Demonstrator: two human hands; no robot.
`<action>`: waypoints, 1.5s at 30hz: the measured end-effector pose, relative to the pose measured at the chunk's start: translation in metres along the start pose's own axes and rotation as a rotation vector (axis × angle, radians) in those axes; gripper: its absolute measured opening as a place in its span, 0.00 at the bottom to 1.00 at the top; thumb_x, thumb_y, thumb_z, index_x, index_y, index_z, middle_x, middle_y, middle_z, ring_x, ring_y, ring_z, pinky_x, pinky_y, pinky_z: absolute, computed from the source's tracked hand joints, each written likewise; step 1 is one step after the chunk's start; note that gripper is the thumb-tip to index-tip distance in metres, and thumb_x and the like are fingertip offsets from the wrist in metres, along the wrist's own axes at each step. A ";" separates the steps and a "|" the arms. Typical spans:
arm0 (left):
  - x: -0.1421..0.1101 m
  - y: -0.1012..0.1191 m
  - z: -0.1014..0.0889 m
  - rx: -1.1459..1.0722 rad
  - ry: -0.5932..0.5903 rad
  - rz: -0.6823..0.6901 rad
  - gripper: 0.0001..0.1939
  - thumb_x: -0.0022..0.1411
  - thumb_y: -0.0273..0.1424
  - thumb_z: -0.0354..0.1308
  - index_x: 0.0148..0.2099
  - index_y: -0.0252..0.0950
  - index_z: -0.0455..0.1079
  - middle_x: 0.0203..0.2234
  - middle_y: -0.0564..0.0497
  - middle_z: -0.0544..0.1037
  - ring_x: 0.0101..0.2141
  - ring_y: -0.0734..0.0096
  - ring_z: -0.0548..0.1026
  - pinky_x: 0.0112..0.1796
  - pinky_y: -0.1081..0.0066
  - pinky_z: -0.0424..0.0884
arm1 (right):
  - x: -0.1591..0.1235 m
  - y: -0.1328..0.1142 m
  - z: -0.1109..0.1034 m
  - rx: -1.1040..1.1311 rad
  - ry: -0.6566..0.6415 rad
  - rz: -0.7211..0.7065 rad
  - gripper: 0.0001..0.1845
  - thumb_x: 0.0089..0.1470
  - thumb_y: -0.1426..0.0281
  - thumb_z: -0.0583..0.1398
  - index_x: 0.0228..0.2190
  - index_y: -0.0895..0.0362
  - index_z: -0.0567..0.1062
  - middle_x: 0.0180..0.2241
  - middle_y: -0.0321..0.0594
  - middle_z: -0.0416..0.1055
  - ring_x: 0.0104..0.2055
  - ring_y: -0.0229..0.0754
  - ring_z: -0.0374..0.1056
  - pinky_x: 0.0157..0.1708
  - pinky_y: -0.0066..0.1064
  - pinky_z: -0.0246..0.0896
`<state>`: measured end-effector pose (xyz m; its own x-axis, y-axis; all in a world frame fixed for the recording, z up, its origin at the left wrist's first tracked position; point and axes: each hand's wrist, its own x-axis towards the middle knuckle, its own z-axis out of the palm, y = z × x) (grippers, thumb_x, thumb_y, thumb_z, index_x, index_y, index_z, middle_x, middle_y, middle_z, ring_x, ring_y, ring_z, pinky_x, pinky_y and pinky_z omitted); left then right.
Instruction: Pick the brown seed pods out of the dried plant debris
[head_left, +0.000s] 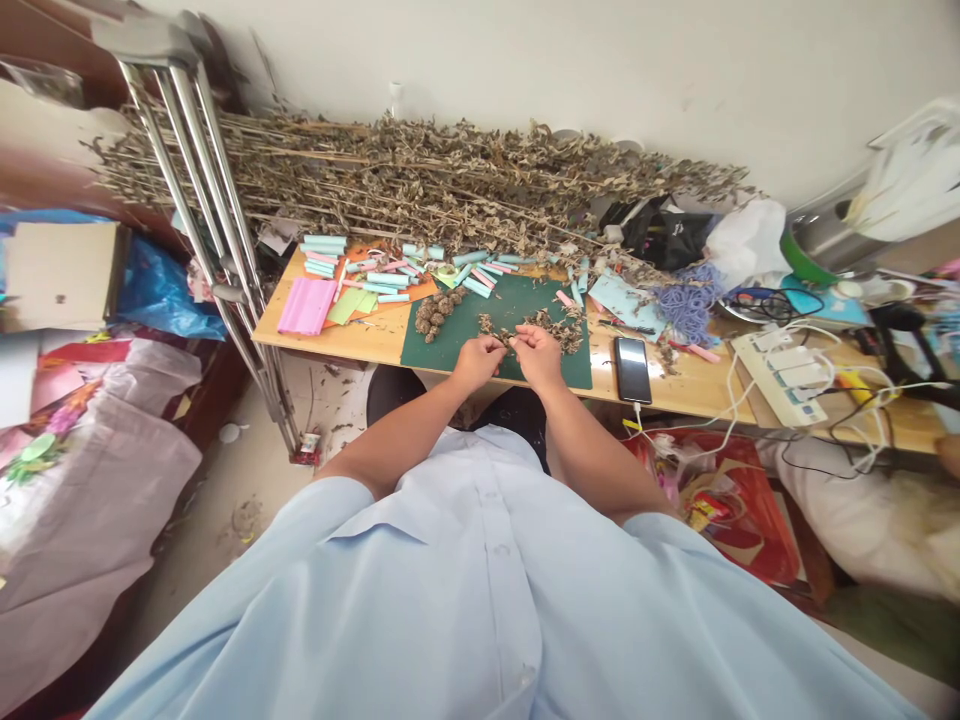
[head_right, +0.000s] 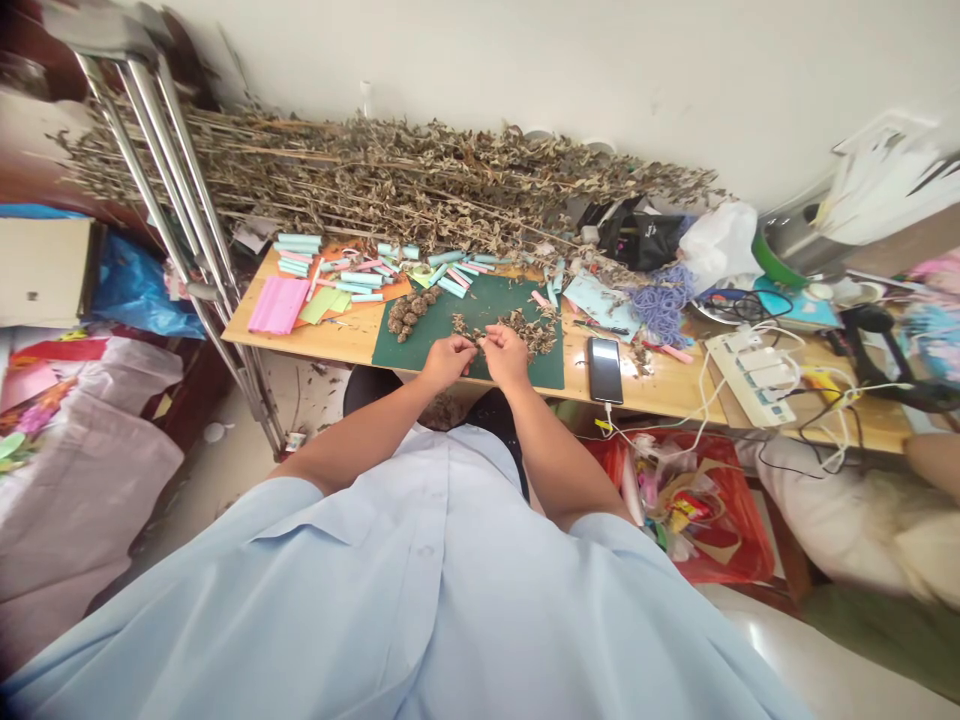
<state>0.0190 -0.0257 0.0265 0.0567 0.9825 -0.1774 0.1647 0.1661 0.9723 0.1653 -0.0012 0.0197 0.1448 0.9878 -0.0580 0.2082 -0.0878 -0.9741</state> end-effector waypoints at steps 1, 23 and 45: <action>0.000 0.000 0.000 0.002 0.002 -0.002 0.06 0.61 0.30 0.58 0.32 0.34 0.73 0.17 0.57 0.71 0.17 0.78 0.69 0.20 0.78 0.60 | 0.001 -0.001 -0.001 0.002 0.014 -0.006 0.23 0.45 0.60 0.66 0.42 0.57 0.76 0.33 0.39 0.77 0.25 0.37 0.66 0.25 0.31 0.65; 0.007 0.001 0.006 -0.114 0.008 -0.054 0.16 0.70 0.31 0.54 0.55 0.35 0.76 0.23 0.55 0.76 0.16 0.80 0.70 0.19 0.78 0.62 | -0.003 -0.007 -0.011 0.165 0.095 0.121 0.26 0.41 0.58 0.68 0.41 0.56 0.76 0.30 0.37 0.75 0.21 0.34 0.63 0.17 0.26 0.52; 0.002 0.000 0.001 -0.161 0.020 -0.054 0.06 0.67 0.31 0.57 0.41 0.34 0.73 0.21 0.56 0.74 0.15 0.81 0.68 0.20 0.78 0.62 | -0.075 0.020 -0.035 -0.309 -0.310 -0.103 0.12 0.54 0.60 0.63 0.38 0.50 0.82 0.27 0.34 0.78 0.25 0.41 0.71 0.33 0.36 0.70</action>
<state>0.0198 -0.0233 0.0263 0.0319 0.9730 -0.2285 0.0070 0.2284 0.9735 0.1929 -0.0816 0.0120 -0.1790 0.9812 -0.0727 0.4924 0.0253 -0.8700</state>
